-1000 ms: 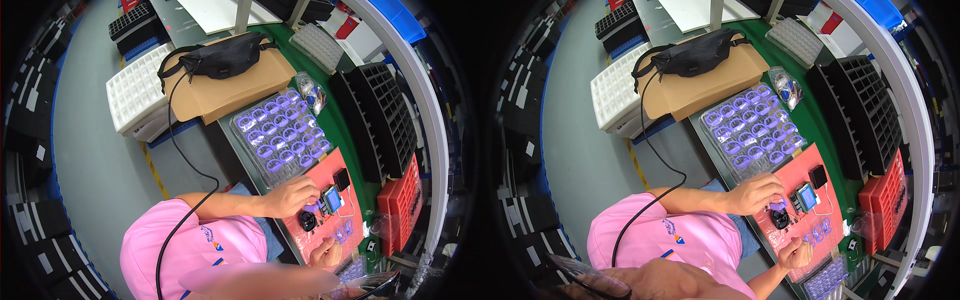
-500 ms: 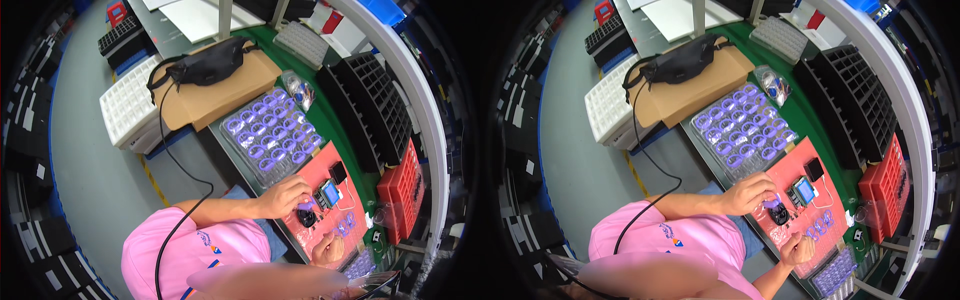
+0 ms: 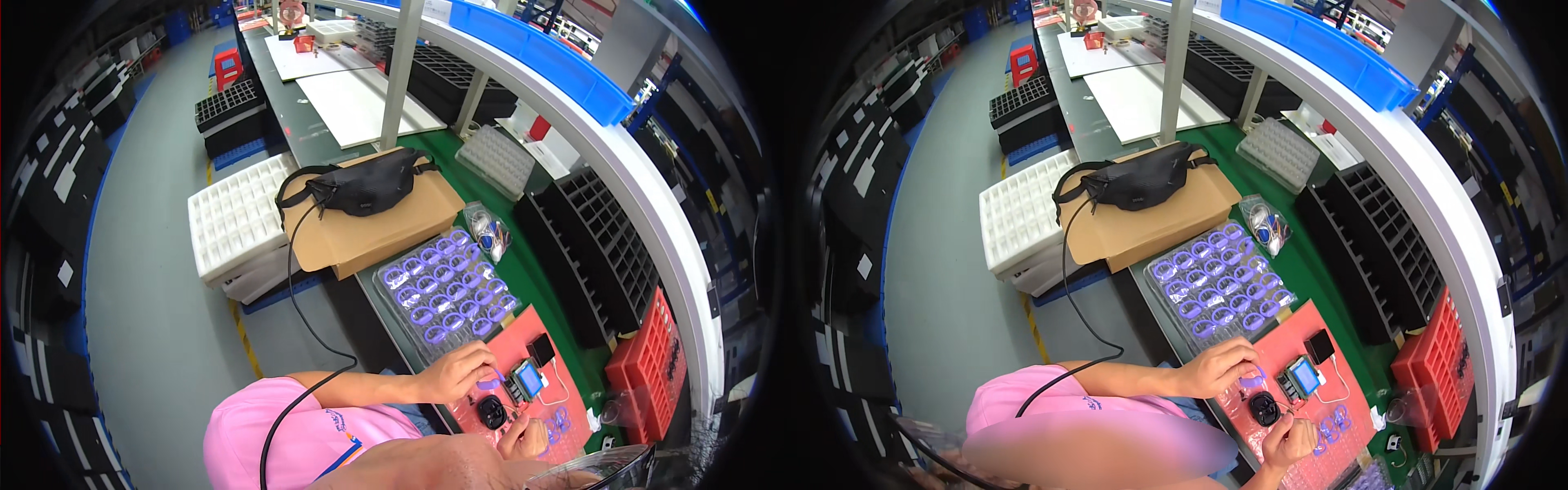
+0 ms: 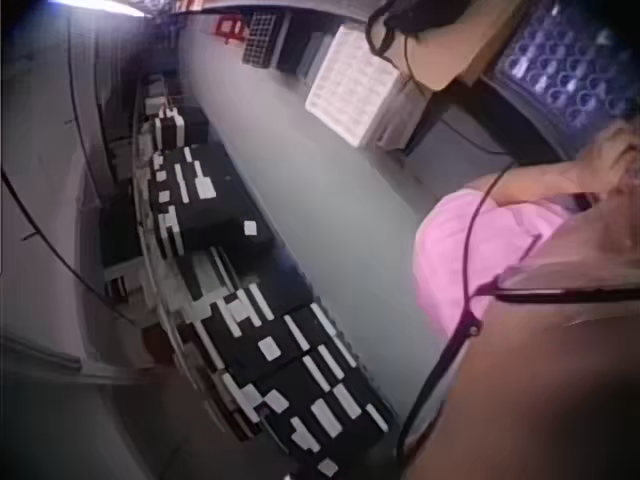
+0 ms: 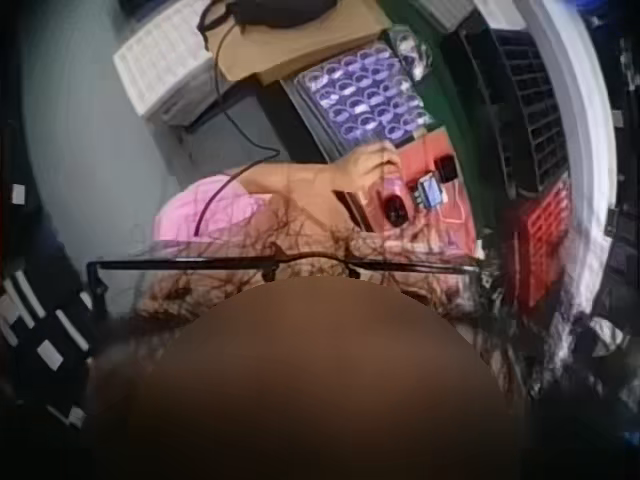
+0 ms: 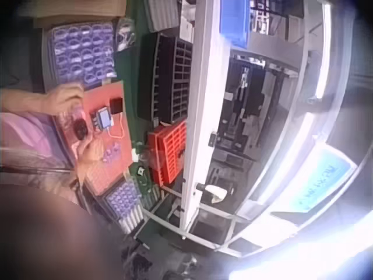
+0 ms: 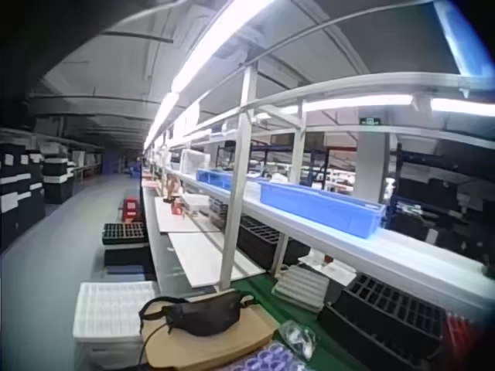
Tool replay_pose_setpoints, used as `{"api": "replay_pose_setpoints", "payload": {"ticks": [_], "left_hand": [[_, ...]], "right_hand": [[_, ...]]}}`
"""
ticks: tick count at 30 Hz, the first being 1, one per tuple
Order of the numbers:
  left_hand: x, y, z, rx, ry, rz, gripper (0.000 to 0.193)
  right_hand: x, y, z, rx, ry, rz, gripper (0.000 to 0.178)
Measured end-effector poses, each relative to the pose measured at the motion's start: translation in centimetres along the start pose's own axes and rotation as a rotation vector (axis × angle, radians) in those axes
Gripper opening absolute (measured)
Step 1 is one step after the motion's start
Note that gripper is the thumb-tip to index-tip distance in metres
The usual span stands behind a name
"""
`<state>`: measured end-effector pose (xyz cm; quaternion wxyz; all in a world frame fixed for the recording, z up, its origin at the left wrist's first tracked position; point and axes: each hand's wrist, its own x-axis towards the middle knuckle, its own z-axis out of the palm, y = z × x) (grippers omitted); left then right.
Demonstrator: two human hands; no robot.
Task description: Assembling and testing small electronic components at a factory workstation.
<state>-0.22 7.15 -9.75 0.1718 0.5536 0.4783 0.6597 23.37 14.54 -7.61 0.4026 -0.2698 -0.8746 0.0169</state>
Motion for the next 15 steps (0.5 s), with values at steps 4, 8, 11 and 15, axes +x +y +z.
{"api": "replay_pose_setpoints", "payload": {"ticks": [4, 8, 11, 15], "left_hand": [[-0.2, -0.1, -0.5, 0.007, 0.021, 0.006, 0.012], [-0.4, -0.1, -0.6, -0.026, 0.061, -0.095, 0.011], [-0.3, -0.1, -0.6, -0.046, 0.100, -0.085, 0.010], [-0.4, -0.3, -0.7, -0.042, 0.137, -0.071, 0.010]], "right_hand": [[0.0, 0.3, 0.5, 0.042, 0.013, 0.004, 0.031], [0.4, -0.3, 1.4, 0.076, 0.017, -0.002, 0.031], [0.6, -0.9, 1.9, 0.088, 0.030, -0.014, 0.031], [0.8, -0.8, 2.0, 0.099, 0.057, -0.009, 0.031]]}}
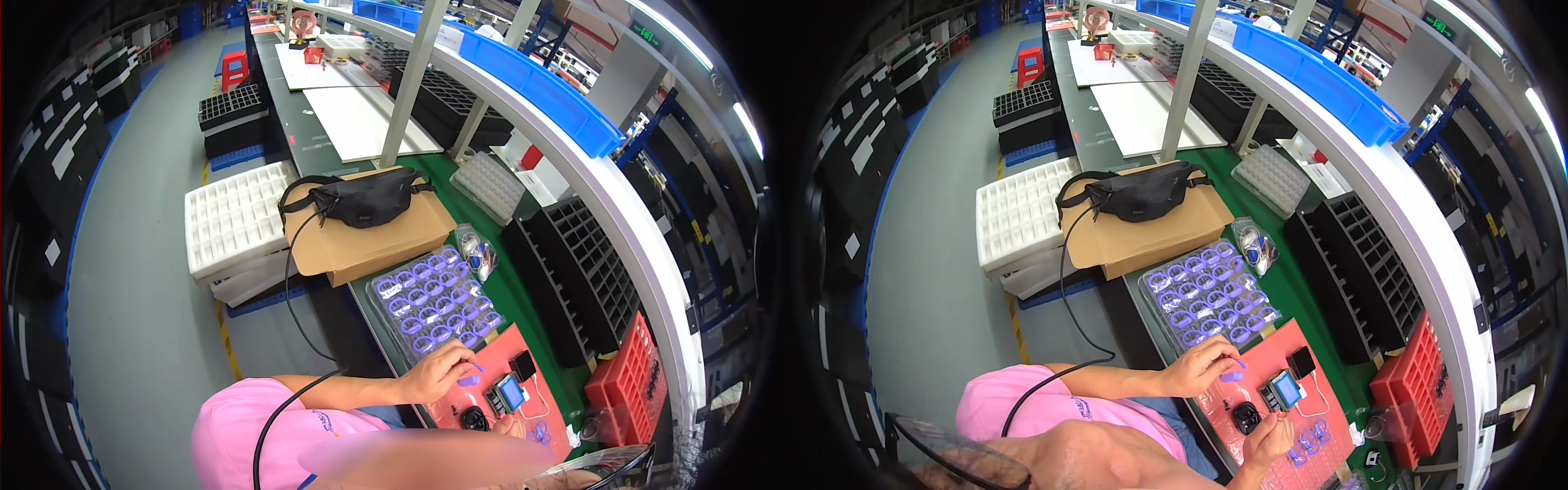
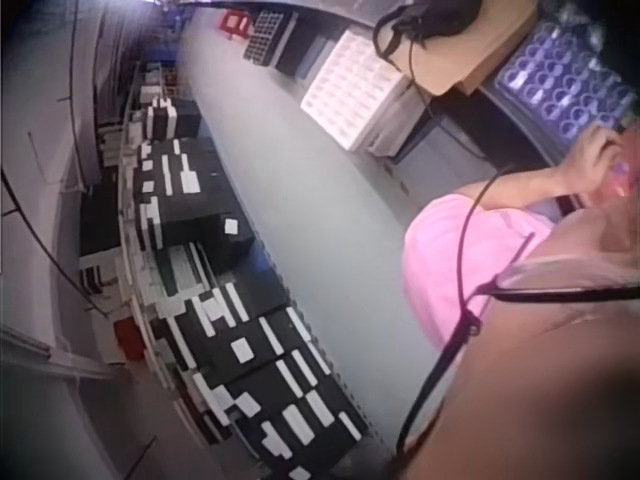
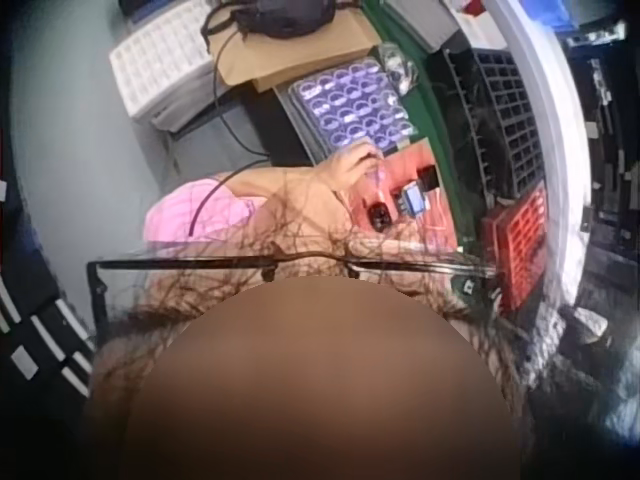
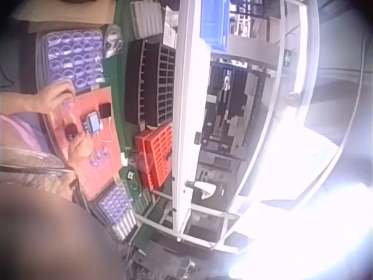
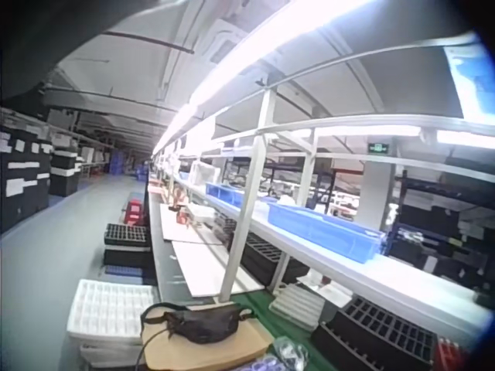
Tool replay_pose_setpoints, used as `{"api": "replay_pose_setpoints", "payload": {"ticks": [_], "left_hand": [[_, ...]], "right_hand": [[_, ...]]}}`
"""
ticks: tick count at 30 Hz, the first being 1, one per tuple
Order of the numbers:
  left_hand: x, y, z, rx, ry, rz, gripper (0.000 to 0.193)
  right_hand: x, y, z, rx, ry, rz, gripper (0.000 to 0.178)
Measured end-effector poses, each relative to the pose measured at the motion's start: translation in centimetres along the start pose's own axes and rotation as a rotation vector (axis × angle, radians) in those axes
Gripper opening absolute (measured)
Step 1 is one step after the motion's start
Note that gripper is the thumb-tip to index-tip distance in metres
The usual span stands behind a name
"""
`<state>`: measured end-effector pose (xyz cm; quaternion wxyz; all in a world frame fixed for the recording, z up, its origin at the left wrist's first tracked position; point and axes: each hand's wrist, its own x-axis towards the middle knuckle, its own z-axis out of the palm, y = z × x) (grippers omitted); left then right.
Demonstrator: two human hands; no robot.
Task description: Assembling and testing small electronic components at a factory workstation.
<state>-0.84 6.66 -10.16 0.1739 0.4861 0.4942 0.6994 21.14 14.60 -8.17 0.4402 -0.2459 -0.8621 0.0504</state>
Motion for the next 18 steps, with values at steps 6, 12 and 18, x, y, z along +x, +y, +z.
{"api": "replay_pose_setpoints", "payload": {"ticks": [6, 12, 18], "left_hand": [[0.1, -0.2, -0.3, 0.036, 0.017, -0.031, 0.010], [0.2, -0.3, -0.6, 0.064, 0.053, -0.039, 0.010], [0.4, -0.3, -0.9, 0.087, 0.063, -0.032, 0.010]], "right_hand": [[1.2, -0.1, -0.7, 0.045, 0.032, 0.031, 0.031], [4.1, -1.6, -1.3, 0.171, 0.048, 0.020, 0.031], [6.3, -3.3, -1.5, 0.197, 0.004, -0.066, 0.030]]}}
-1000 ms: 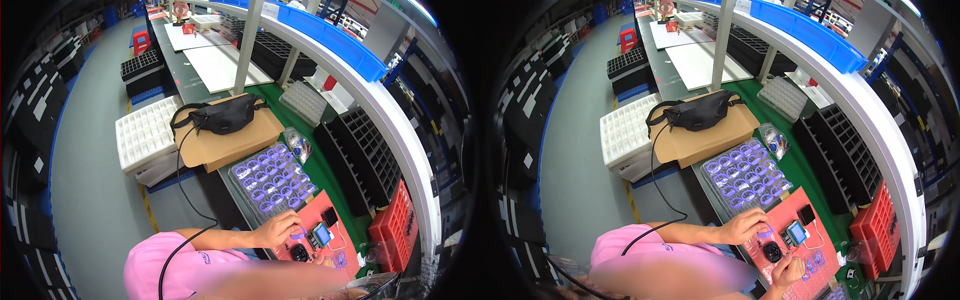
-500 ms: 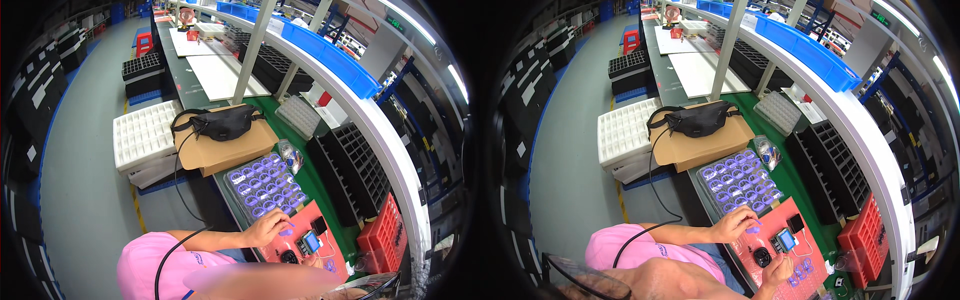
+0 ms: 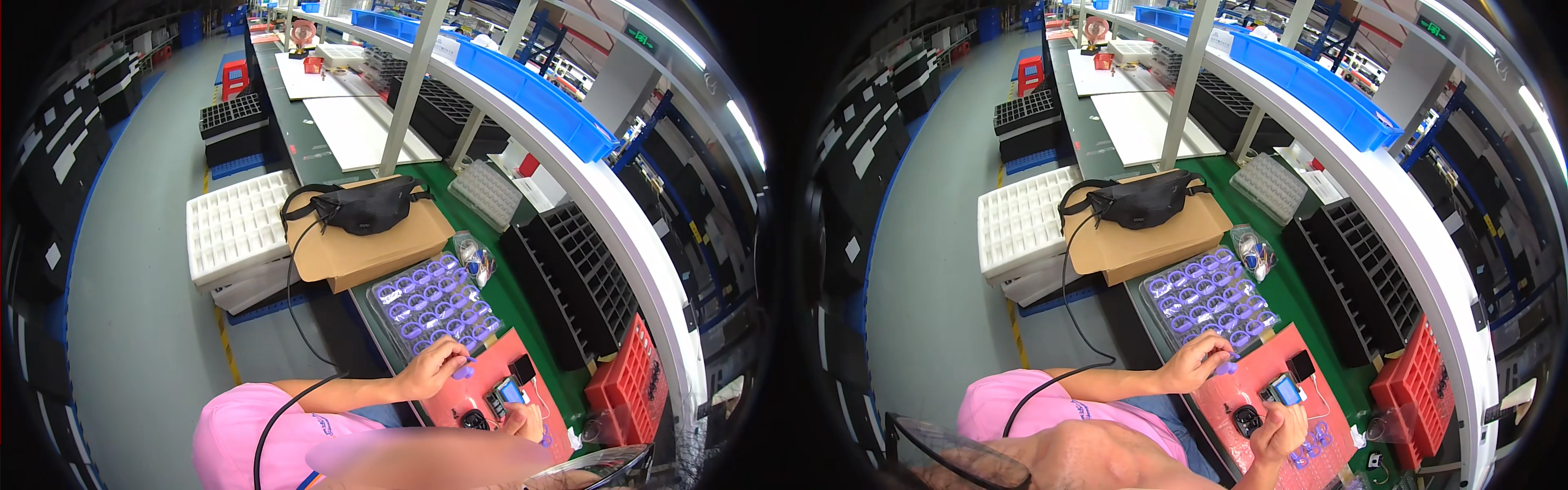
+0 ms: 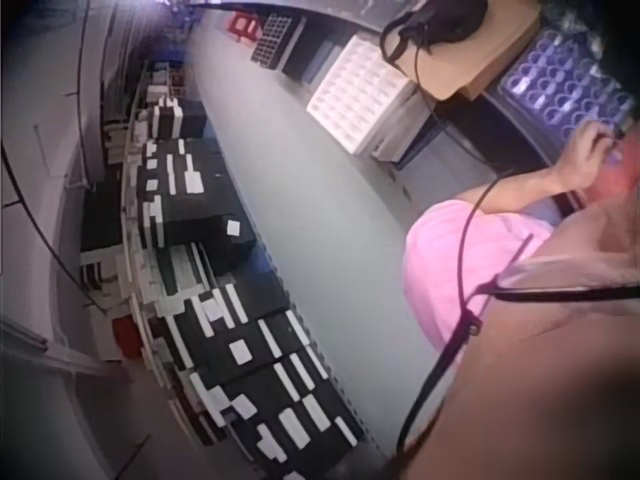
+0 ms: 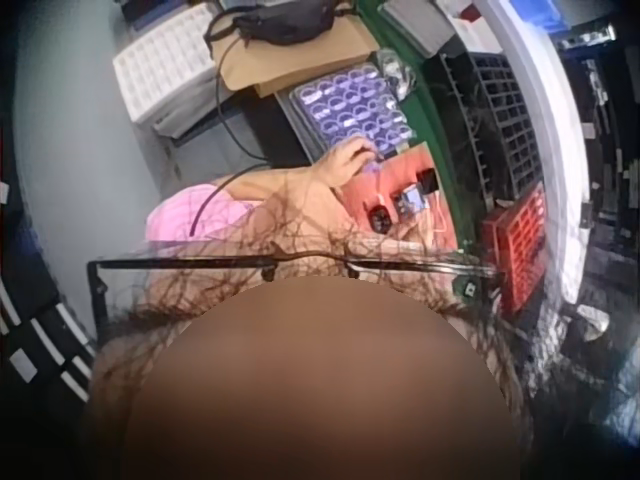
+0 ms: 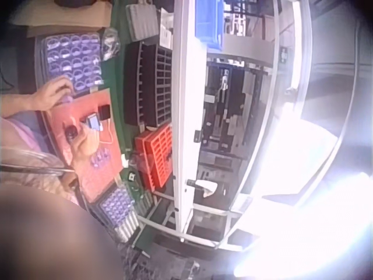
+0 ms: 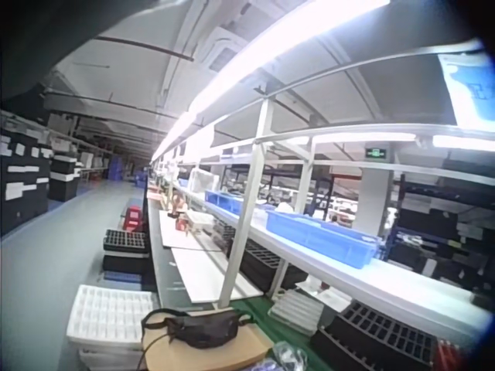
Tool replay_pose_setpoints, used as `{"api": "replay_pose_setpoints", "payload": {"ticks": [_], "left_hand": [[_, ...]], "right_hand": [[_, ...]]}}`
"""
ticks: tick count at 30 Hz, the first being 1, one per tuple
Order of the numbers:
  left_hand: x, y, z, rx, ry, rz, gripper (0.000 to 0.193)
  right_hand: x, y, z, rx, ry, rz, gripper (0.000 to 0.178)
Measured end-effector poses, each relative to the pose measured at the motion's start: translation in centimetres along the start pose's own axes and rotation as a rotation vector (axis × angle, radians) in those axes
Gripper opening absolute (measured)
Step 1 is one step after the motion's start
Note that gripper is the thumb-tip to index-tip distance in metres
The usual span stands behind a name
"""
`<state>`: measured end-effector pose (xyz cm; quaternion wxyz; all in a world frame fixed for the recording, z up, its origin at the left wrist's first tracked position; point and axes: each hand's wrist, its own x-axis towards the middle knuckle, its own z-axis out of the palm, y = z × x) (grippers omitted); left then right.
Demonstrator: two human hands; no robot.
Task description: Assembling and testing small electronic components at a factory workstation.
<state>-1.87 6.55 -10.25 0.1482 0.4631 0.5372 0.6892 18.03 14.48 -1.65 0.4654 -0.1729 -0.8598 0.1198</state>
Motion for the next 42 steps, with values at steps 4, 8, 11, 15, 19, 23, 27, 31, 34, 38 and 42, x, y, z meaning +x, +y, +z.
{"api": "replay_pose_setpoints", "payload": {"ticks": [4, 8, 11, 15, 19, 23, 27, 31, 34, 38, 42], "left_hand": [[-0.1, 0.1, -0.1, -0.015, 0.014, -0.039, 0.009], [0.0, -0.4, -0.2, -0.050, 0.008, -0.085, 0.011], [0.1, -1.1, 0.6, -0.448, 0.028, -0.331, 0.016], [0.5, -2.1, 1.0, -0.604, 0.026, -0.364, 0.020], [1.3, 0.1, 0.0, -0.743, -0.015, -0.514, 0.021], [1.9, 0.4, -0.5, -0.945, 0.022, -0.564, 0.020], [2.3, 0.6, -1.1, -1.015, -0.069, -0.563, 0.017], [2.5, 1.3, -1.3, -1.031, -0.080, -0.576, 0.014], [2.5, 1.1, -1.5, -1.032, -0.103, -0.556, 0.014], [2.4, 0.4, -1.5, -1.034, -0.128, -0.541, 0.016], [2.4, 1.0, -1.2, -0.965, -0.059, -0.559, 0.022]], "right_hand": [[0.3, -0.4, 0.1, 0.015, -0.040, -0.035, 0.030], [-0.3, -0.5, 1.1, 0.031, -0.051, -0.056, 0.028], [-0.9, -1.1, 2.4, 0.162, -0.196, -0.048, 0.023], [-1.9, -2.3, 4.7, 0.252, -0.369, -0.009, 0.018], [-3.7, -2.9, 6.2, 0.336, -0.490, 0.121, 0.036], [-5.1, -3.8, 7.0, 0.472, -0.586, 0.216, 0.065], [-5.1, -4.4, 7.7, 0.541, -0.640, 0.265, 0.084], [-3.9, -4.9, 7.5, 0.551, -0.712, 0.325, 0.092], [-3.6, -5.1, 7.4, 0.554, -0.724, 0.335, 0.093], [-4.1, -4.8, 7.7, 0.558, -0.728, 0.339, 0.093], [-4.8, -4.4, 8.2, 0.555, -0.707, 0.303, 0.094]]}}
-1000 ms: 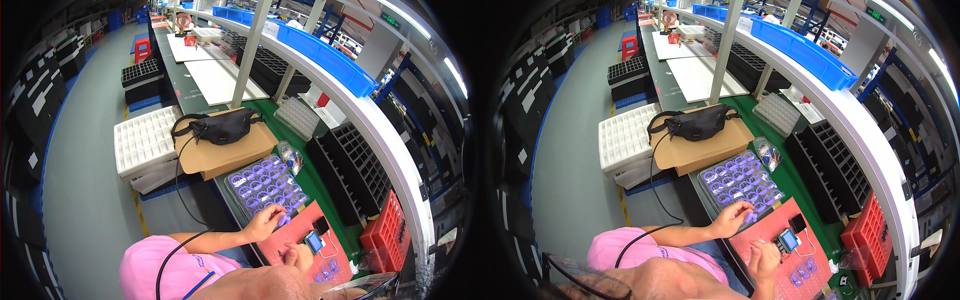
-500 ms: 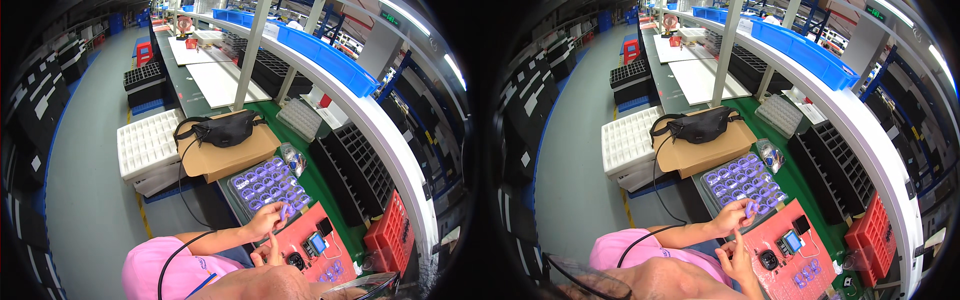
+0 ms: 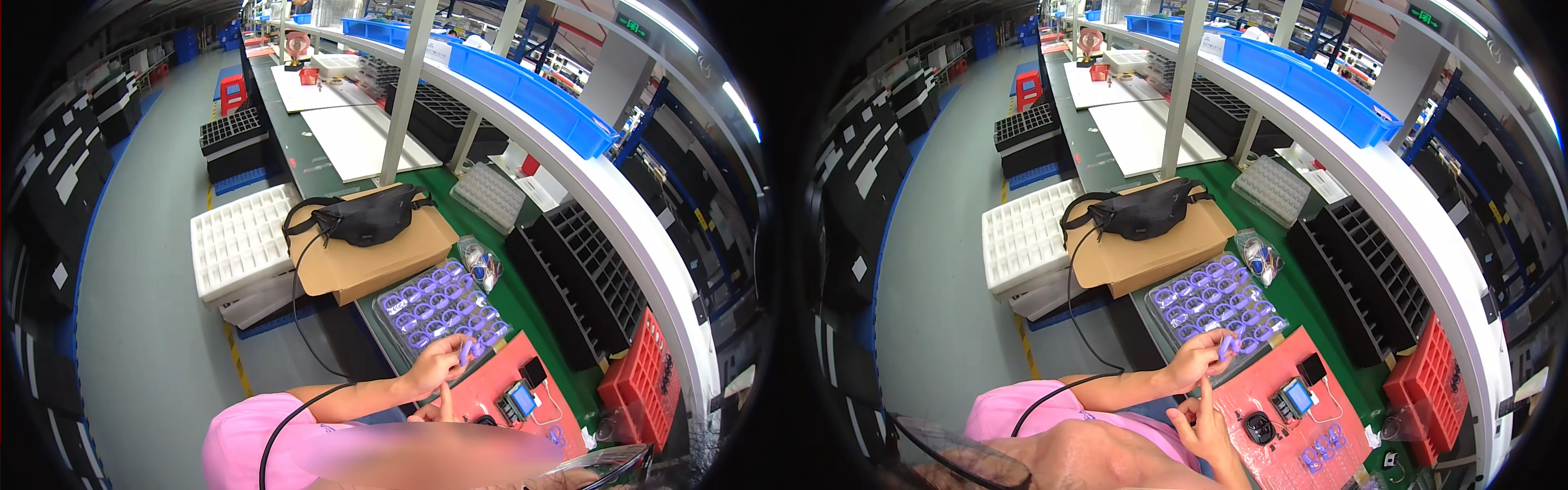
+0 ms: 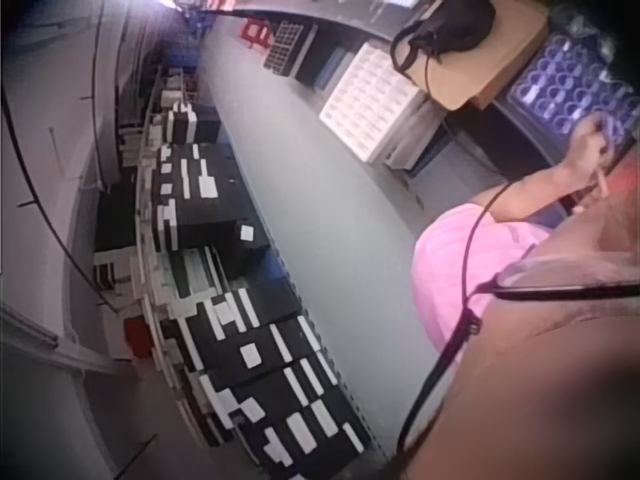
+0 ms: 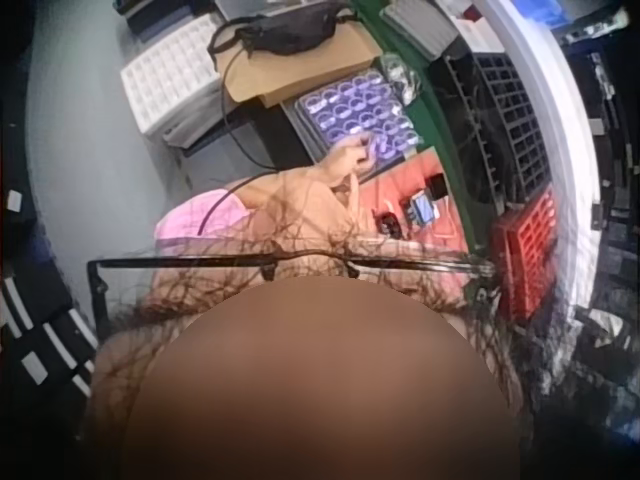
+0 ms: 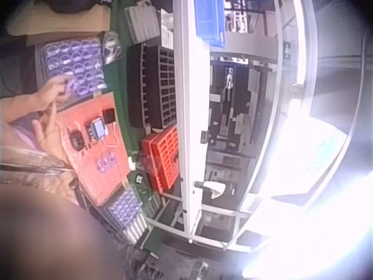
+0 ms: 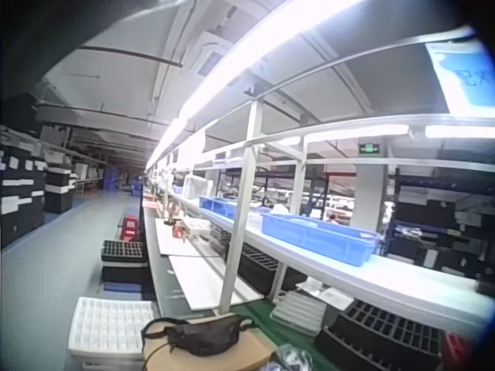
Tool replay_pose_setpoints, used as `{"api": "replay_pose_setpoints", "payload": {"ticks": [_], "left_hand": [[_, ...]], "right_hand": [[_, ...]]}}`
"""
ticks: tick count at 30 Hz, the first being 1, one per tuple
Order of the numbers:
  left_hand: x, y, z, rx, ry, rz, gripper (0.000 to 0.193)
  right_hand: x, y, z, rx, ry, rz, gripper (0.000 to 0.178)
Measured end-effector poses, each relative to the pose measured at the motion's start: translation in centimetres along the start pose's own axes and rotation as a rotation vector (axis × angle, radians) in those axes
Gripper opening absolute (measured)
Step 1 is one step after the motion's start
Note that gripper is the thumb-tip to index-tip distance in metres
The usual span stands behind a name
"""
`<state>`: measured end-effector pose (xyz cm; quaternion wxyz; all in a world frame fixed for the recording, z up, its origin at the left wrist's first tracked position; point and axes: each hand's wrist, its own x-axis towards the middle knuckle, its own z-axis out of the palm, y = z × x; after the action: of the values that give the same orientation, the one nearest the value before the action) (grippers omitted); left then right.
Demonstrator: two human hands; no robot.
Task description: Assembling and testing small electronic components at a factory workstation.
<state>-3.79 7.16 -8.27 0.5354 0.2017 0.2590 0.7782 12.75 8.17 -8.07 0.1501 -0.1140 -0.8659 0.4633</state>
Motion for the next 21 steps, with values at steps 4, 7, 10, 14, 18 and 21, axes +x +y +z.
{"api": "replay_pose_setpoints", "payload": {"ticks": [4, 7, 10, 14, 18, 21], "left_hand": [[0.2, -0.3, -0.2, 0.057, 0.043, 0.033, 0.026], [0.2, -0.4, 0.0, 0.087, 0.062, 0.043, 0.026], [0.1, -0.4, 0.3, 0.111, 0.103, 0.043, 0.026], [0.2, -1.0, -0.2, 0.107, 0.107, 0.045, 0.025], [0.5, -1.2, -1.0, 0.093, 0.078, 0.030, 0.028], [0.5, -1.0, -2.0, 0.101, 0.103, 0.063, 0.027]], "right_hand": [[0.1, 0.3, 0.0, 0.000, 0.013, -0.040, 0.094], [-0.1, 0.7, 0.3, 0.008, 0.021, -0.035, 0.097], [-0.3, 1.6, 0.7, 0.017, 0.024, -0.004, 0.105], [-0.4, 2.2, 0.8, -0.007, 0.039, -0.082, 0.106], [0.0, 0.9, 0.2, 0.018, 0.101, -0.131, 0.085], [1.1, -0.6, -1.5, -0.109, 0.088, -0.026, 0.073]]}}
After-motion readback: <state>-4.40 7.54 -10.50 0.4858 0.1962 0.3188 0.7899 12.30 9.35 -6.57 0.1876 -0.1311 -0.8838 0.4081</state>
